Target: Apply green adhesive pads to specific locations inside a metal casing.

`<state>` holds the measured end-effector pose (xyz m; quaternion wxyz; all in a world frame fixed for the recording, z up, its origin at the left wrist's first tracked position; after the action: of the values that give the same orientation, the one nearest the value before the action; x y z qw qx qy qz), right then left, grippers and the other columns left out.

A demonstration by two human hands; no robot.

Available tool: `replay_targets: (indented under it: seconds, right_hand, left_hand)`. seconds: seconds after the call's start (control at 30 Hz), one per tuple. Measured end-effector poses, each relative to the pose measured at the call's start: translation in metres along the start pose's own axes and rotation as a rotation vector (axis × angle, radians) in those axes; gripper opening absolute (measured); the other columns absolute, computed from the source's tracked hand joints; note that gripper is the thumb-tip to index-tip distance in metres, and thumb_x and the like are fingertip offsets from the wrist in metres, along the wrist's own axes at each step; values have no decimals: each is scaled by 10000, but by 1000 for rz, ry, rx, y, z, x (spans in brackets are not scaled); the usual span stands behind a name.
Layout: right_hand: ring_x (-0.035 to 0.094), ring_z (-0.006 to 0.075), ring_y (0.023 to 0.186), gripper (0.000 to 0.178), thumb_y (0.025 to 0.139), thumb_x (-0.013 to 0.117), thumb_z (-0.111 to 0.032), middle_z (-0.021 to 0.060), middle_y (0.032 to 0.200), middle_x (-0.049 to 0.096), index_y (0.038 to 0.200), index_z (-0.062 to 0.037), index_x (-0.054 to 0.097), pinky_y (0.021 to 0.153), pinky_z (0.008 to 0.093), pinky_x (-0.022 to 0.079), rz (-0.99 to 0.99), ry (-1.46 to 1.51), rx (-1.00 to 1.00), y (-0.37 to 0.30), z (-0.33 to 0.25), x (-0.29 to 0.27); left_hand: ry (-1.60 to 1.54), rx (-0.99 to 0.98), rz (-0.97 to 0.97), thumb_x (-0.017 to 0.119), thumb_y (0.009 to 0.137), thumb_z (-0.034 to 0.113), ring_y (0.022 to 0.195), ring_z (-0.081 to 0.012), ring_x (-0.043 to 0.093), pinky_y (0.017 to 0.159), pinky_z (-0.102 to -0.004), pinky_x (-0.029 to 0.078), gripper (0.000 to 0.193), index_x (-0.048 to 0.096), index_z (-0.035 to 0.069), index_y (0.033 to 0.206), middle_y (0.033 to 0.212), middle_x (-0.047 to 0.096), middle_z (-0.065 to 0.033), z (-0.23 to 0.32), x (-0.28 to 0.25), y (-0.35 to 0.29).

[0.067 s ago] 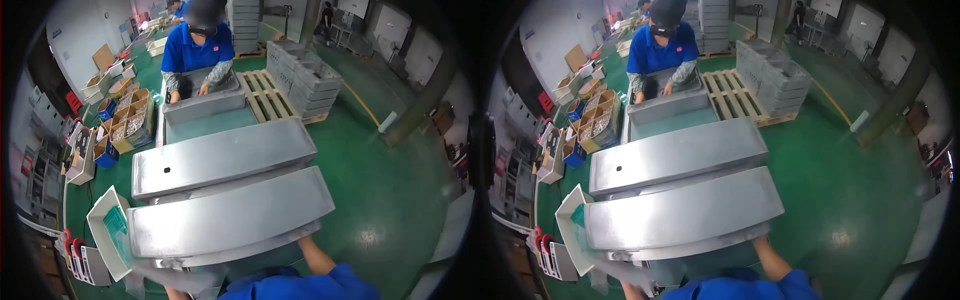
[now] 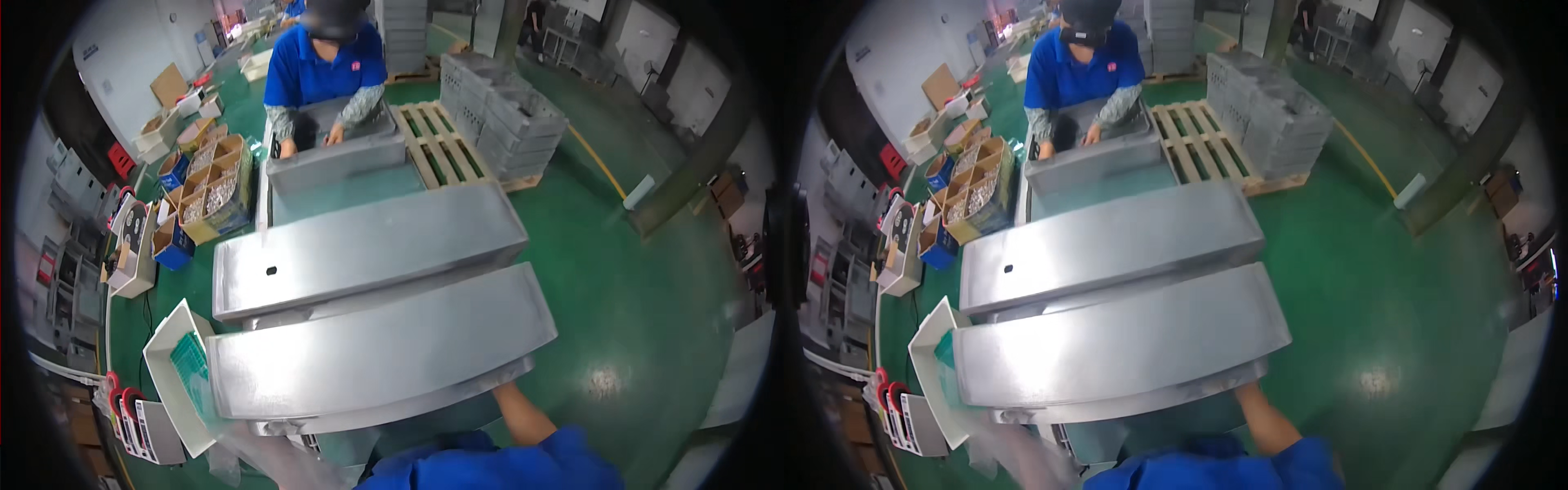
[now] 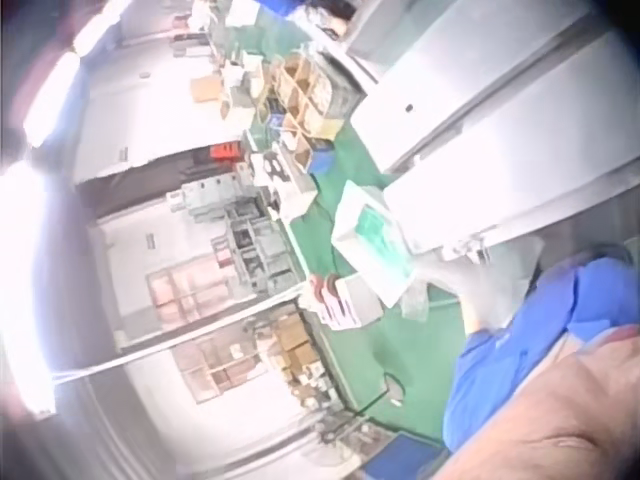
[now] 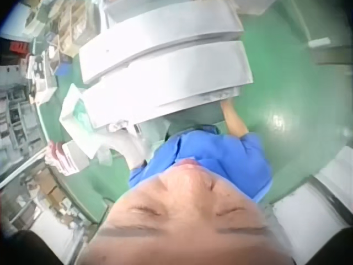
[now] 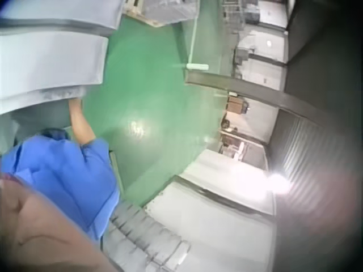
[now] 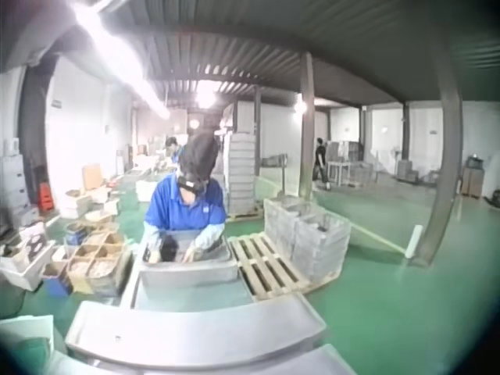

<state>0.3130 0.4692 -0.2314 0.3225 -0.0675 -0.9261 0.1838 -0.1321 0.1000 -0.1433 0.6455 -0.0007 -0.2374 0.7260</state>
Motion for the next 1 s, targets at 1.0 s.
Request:
replay_targets:
  seconds: [1.0]
  right_hand:
    - [489, 285, 1003, 283, 779, 541, -203, 150, 1023, 530, 1032, -78, 528, 844, 366, 399, 712, -659, -339, -289, -54, -261]
  left_hand:
    - [612, 1015, -1053, 436, 851, 395, 956, -191, 520, 803, -305, 434, 459, 496, 32, 1126, 1071, 541, -106, -125, 277, -239]
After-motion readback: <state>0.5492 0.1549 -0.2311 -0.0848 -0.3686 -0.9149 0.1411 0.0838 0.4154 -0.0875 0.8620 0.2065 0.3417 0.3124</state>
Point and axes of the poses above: each hand's wrist, its own y-axis towards the middle knuckle, its own x-axis out of the palm, z = x × y, the point moved 9 cm from there along y, towards the middle knuckle
